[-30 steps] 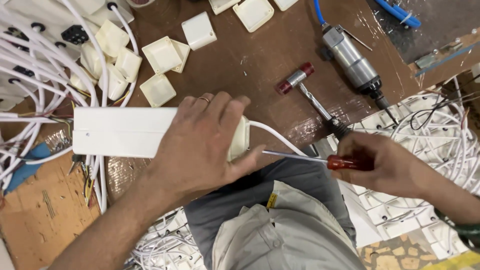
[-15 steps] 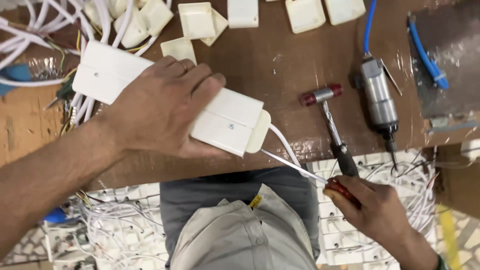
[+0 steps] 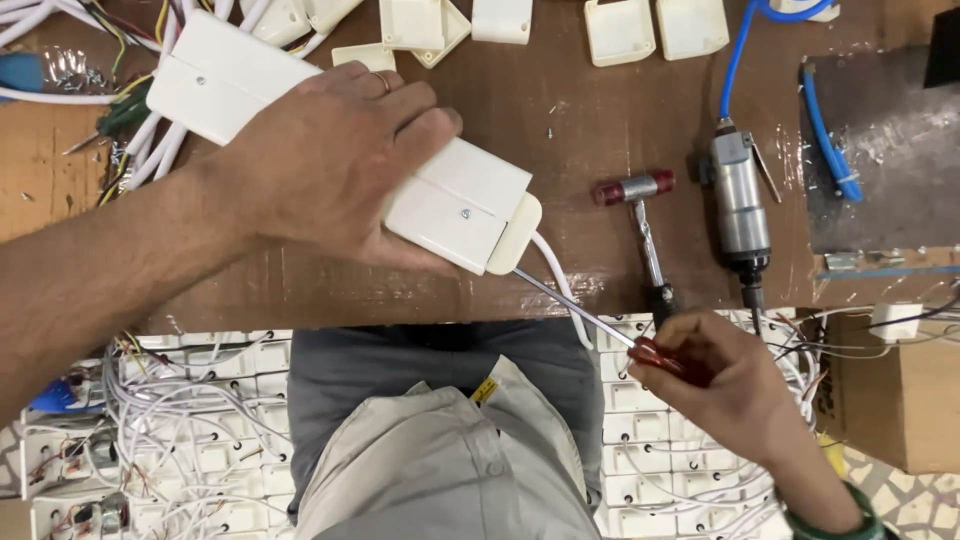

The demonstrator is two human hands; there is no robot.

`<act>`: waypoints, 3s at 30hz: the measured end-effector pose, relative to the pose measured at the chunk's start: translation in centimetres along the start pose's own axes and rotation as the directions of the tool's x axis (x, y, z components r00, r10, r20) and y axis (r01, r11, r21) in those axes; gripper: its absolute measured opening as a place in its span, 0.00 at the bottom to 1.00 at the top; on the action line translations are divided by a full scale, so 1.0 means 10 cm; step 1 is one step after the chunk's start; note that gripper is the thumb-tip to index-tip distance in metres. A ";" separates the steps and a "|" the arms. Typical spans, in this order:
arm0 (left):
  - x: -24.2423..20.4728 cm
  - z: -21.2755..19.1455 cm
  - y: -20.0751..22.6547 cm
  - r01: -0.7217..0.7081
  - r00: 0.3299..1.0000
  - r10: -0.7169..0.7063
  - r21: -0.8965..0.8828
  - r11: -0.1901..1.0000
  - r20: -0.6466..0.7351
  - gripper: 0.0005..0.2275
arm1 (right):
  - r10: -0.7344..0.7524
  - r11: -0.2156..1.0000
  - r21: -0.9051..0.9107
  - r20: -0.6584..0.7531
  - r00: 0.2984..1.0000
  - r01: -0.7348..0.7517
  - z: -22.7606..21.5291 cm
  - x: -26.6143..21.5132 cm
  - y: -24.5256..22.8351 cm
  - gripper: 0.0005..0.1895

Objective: The person sits at a workbench and uses a red-handled screwdriver to drive screws, fastening a small white plastic box to a larger white enclosure housing. They position the box, thread a white cable through it, tighten the screws, and lift the assembled enclosure at the end.

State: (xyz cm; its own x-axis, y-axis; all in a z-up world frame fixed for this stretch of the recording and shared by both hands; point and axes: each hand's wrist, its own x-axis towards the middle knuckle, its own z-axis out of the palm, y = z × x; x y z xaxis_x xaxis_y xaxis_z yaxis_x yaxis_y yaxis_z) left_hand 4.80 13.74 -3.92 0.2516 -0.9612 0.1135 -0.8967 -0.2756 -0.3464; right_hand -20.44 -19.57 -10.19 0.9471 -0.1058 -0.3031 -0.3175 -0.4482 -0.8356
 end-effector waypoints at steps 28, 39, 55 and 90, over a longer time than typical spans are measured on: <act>0.79 -0.34 0.39 -0.012 0.990 0.082 -0.520 0.854 0.111 0.26 | -0.234 0.967 -0.112 -0.037 0.972 0.228 -0.27 0.16 0.01 0.15; 0.94 -0.35 0.42 0.048 0.971 0.069 -0.467 0.883 0.229 0.31 | -0.244 0.970 0.014 0.054 0.968 0.244 -0.39 0.36 0.25 0.14; 0.97 -0.45 0.54 0.094 0.930 0.075 -0.430 0.898 0.360 0.26 | -0.224 0.973 0.071 0.094 0.970 0.218 -0.43 0.42 0.26 0.12; 1.14 -0.69 0.51 0.182 0.887 0.031 -0.411 0.893 0.460 0.28 | -0.255 0.964 -0.111 -0.119 0.960 0.242 -0.41 0.27 0.61 0.14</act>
State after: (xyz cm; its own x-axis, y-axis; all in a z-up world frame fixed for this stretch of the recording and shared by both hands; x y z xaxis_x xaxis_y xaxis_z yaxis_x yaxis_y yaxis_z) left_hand 0.61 1.45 1.99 0.3631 -0.8680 -0.3388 -0.9048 -0.4153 0.0943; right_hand -19.59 -26.22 -14.25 0.9954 -0.0930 -0.0234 -0.0714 -0.5558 -0.8283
